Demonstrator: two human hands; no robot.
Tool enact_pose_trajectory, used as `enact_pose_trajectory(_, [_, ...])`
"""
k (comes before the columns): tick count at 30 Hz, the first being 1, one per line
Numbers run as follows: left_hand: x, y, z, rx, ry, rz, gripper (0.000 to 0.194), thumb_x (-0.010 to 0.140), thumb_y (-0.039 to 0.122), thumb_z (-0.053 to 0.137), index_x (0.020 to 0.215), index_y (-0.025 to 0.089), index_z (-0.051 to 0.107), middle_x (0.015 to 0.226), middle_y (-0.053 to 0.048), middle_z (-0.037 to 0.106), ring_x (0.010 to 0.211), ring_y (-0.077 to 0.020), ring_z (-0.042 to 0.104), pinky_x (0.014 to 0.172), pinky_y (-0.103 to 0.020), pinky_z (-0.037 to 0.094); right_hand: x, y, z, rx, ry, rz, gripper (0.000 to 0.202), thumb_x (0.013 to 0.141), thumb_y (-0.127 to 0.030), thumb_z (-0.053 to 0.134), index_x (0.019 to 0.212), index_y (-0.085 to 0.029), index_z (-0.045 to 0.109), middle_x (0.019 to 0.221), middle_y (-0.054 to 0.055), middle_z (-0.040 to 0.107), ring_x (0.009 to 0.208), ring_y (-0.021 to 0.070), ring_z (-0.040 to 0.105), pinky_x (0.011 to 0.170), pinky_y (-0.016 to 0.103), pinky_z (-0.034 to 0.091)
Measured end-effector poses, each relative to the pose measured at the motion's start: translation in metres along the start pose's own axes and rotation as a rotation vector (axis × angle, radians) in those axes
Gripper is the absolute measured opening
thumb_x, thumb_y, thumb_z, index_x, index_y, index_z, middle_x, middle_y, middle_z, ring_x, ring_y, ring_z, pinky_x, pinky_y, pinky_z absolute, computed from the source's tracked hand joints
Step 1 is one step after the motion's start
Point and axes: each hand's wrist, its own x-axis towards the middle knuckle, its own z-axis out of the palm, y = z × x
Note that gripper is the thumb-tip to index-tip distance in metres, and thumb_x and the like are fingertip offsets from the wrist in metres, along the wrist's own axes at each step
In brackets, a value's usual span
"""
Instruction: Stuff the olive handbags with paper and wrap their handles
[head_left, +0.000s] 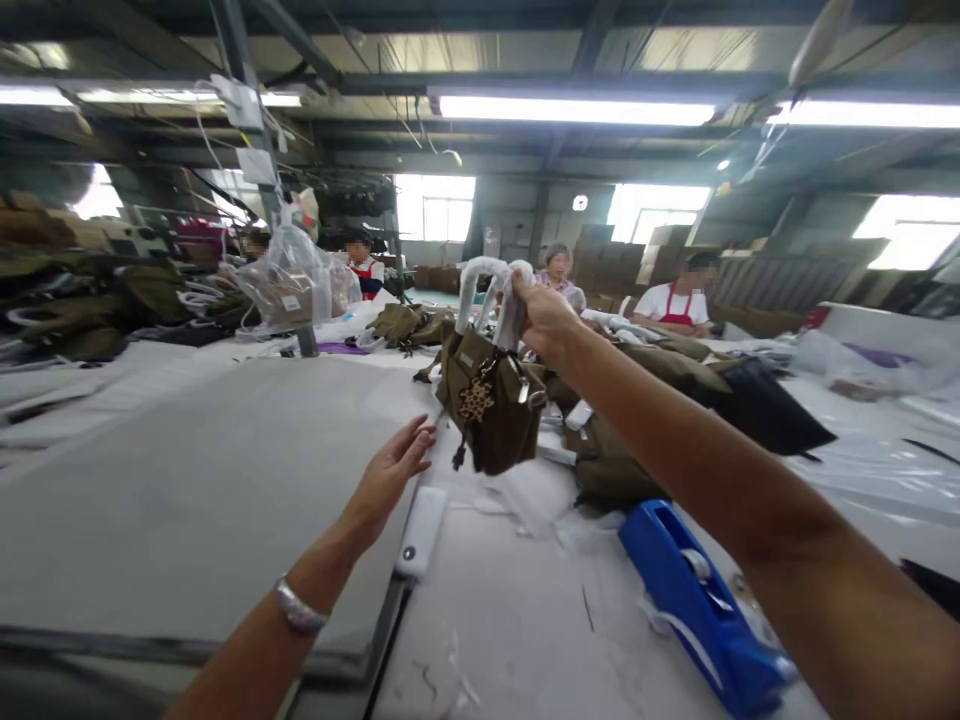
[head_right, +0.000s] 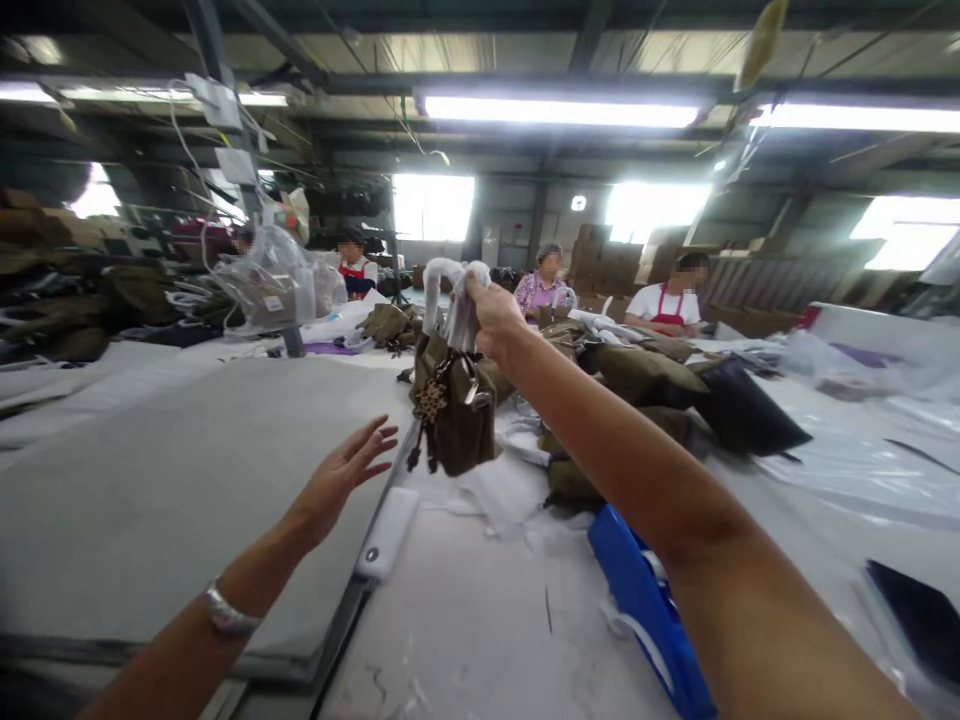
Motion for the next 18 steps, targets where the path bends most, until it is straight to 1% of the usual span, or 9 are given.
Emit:
enact_pose_trajectory(2, [-0.03,0.009,0.021,-0.072,-0.038,-0.032,0.073,0.093,0.062,0.054,0.151,0.019,0.043,0.147,-0.015,0.056,0.135,-0.0302,0.054,0.105,-0.046,0.052,-0.052,0.013,0.0,0.101,0.04,0.138,0.027,0.094,-0.038,0.069,0.083,-0.02,0.052,0.058,-0.008,0.058,0.049,0.0094,0.056,0.057,0.024,0.057])
enact_pose_trajectory(4, [-0.056,0.007,0.036,-0.064,-0.051,-0.006,0.07,0.094,0.064,0.051,0.148,0.018,0.048,0.146,-0.014,0.057,0.137,-0.03,0.053,0.113,-0.049,0.045,-0.104,0.031,-0.004,0.13,0.064,0.209,0.03,0.089,-0.039,0.074,0.081,-0.02,0.053,0.057,-0.008,0.059,0.049,0.0098,0.056,0.058,0.025,0.058])
enact_pose_trajectory(6, [-0.08,0.001,0.047,-0.002,-0.086,0.032,0.066,0.095,0.063,0.051,0.142,0.017,0.055,0.144,-0.012,0.06,0.136,-0.0302,0.053,0.118,-0.05,0.039,-0.152,0.047,-0.012,0.128,0.066,0.251,0.032,0.085,-0.041,0.078,0.08,-0.02,0.055,0.058,-0.006,0.06,0.049,0.0102,0.057,0.058,0.025,0.058])
enact_pose_trajectory(8, [-0.101,-0.004,0.055,0.078,-0.151,0.086,0.06,0.095,0.059,0.054,0.138,0.018,0.06,0.143,-0.01,0.061,0.136,-0.0307,0.053,0.117,-0.05,0.04,-0.192,0.055,-0.022,0.127,0.041,0.284,0.035,0.079,-0.045,0.082,0.08,-0.02,0.057,0.061,-0.005,0.062,0.052,0.0112,0.059,0.055,0.024,0.056])
enact_pose_trajectory(9, [-0.11,-0.004,0.059,0.118,-0.191,0.13,0.056,0.095,0.055,0.057,0.136,0.019,0.061,0.143,-0.009,0.061,0.136,-0.0308,0.053,0.116,-0.049,0.042,-0.208,0.056,-0.029,0.123,0.003,0.298,0.038,0.076,-0.048,0.083,0.081,-0.021,0.058,0.062,-0.005,0.063,0.054,0.0119,0.06,0.054,0.024,0.055])
enact_pose_trajectory(11, [-0.125,-0.002,0.068,0.203,-0.264,0.262,0.045,0.096,0.047,0.059,0.133,0.021,0.065,0.144,-0.009,0.06,0.136,-0.03,0.053,0.114,-0.047,0.044,-0.233,0.051,-0.043,0.098,-0.103,0.31,0.044,0.071,-0.056,0.084,0.083,-0.021,0.06,0.065,-0.004,0.063,0.057,0.0127,0.061,0.052,0.023,0.053])
enact_pose_trajectory(13, [-0.136,0.002,0.076,0.315,-0.322,0.412,0.035,0.098,0.038,0.058,0.127,0.021,0.068,0.145,-0.01,0.059,0.135,-0.0283,0.053,0.116,-0.046,0.043,-0.249,0.043,-0.059,0.044,-0.194,0.292,0.047,0.071,-0.061,0.082,0.086,-0.021,0.063,0.065,-0.004,0.061,0.056,0.0118,0.057,0.049,0.022,0.049])
enact_pose_trajectory(15, [-0.143,0.004,0.085,0.44,-0.36,0.538,0.03,0.099,0.033,0.057,0.123,0.02,0.068,0.144,-0.011,0.06,0.135,-0.027,0.053,0.116,-0.044,0.042,-0.26,0.036,-0.075,-0.016,-0.224,0.239,0.045,0.077,-0.063,0.076,0.087,-0.02,0.065,0.068,-0.004,0.061,0.056,0.0103,0.055,0.052,0.021,0.048])
enact_pose_trajectory(18, [-0.149,0.001,0.096,0.626,-0.4,0.698,0.028,0.097,0.031,0.061,0.123,0.019,0.063,0.141,-0.012,0.06,0.138,-0.0273,0.049,0.117,-0.046,0.041,-0.272,0.028,-0.098,-0.041,-0.222,0.17,0.042,0.084,-0.06,0.071,0.089,-0.019,0.067,0.082,0.0,0.066,0.066,0.011,0.061,0.065,0.023,0.053])
